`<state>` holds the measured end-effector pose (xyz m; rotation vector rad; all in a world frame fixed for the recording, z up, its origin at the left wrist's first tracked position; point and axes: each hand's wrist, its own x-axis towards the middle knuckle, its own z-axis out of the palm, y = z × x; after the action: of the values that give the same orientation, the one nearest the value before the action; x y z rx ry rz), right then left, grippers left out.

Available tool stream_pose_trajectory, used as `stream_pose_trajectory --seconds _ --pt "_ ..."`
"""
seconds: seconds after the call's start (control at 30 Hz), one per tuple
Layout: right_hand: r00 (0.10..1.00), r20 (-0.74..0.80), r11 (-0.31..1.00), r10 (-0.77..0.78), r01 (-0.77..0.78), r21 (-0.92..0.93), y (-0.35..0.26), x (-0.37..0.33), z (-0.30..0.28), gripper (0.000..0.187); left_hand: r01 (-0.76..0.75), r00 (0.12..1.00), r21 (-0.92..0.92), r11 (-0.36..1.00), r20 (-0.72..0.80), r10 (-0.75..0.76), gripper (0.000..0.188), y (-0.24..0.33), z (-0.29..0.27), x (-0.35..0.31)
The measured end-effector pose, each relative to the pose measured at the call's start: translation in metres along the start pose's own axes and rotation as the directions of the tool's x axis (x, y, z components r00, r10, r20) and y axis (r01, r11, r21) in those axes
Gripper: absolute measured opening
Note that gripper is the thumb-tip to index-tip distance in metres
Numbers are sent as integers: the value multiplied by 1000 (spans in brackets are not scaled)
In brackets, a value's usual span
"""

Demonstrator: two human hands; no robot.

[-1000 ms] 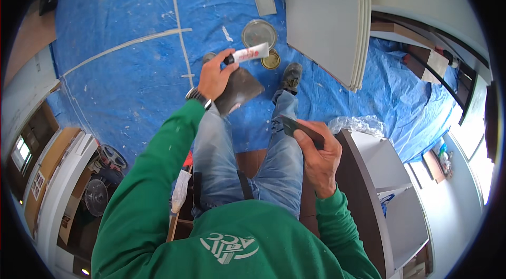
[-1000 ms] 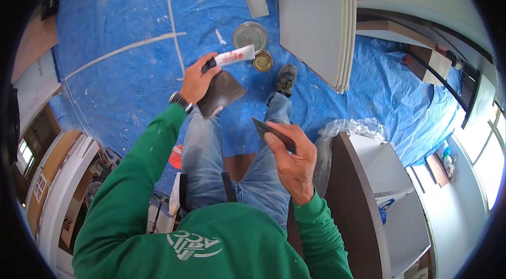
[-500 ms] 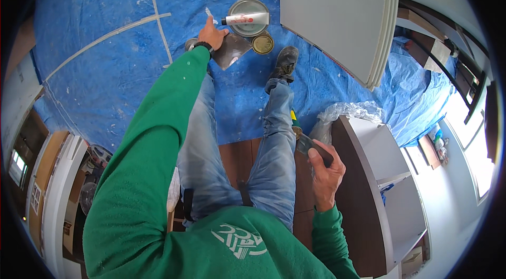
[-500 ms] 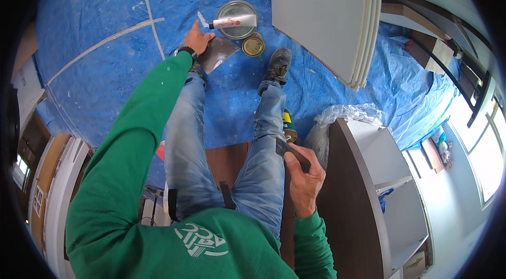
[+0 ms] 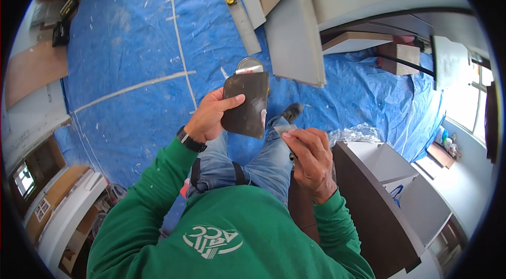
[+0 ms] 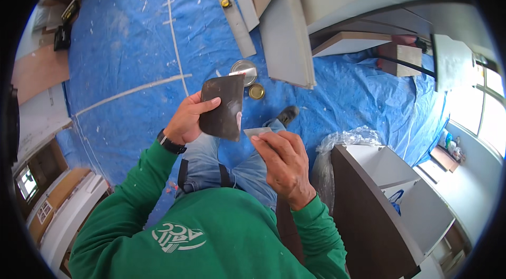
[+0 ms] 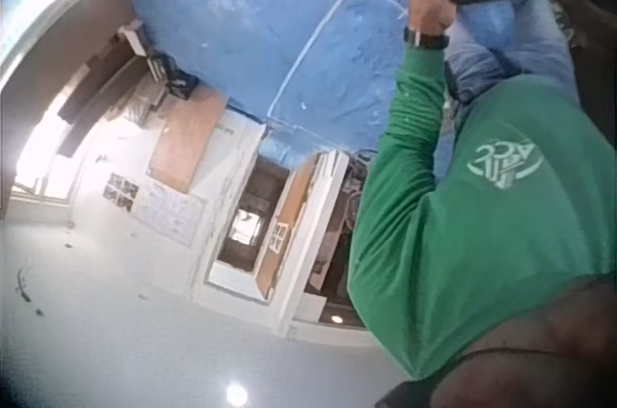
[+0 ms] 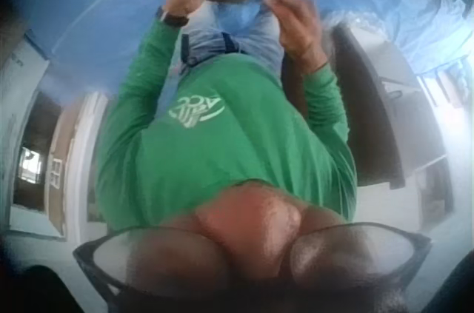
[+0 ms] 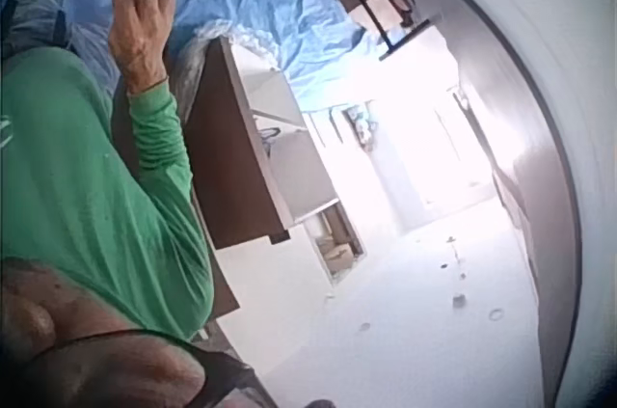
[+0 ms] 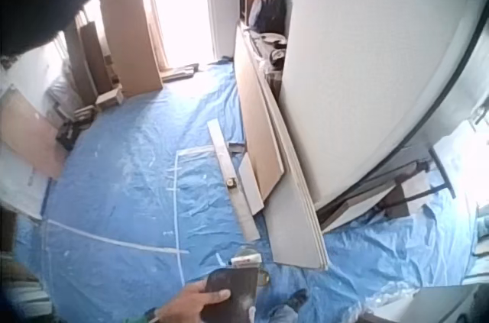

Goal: The person sands the edges of a wooden cabinet shelf using a piece of sandpaper.

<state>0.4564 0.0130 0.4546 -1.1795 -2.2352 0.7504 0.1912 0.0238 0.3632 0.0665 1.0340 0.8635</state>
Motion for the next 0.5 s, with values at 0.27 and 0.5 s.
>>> stream_pose_trajectory --seconds 0.27,0.5 --pt "959 -73 947 -275 257 -192 14 -36 -122 48 -152 982 94 984 131 139 32 8 181 -76" --pt "943 -153 936 -294 252 -244 48 -107 -236 46 -174 972 194 966 190 137 32 -46 297 -80"
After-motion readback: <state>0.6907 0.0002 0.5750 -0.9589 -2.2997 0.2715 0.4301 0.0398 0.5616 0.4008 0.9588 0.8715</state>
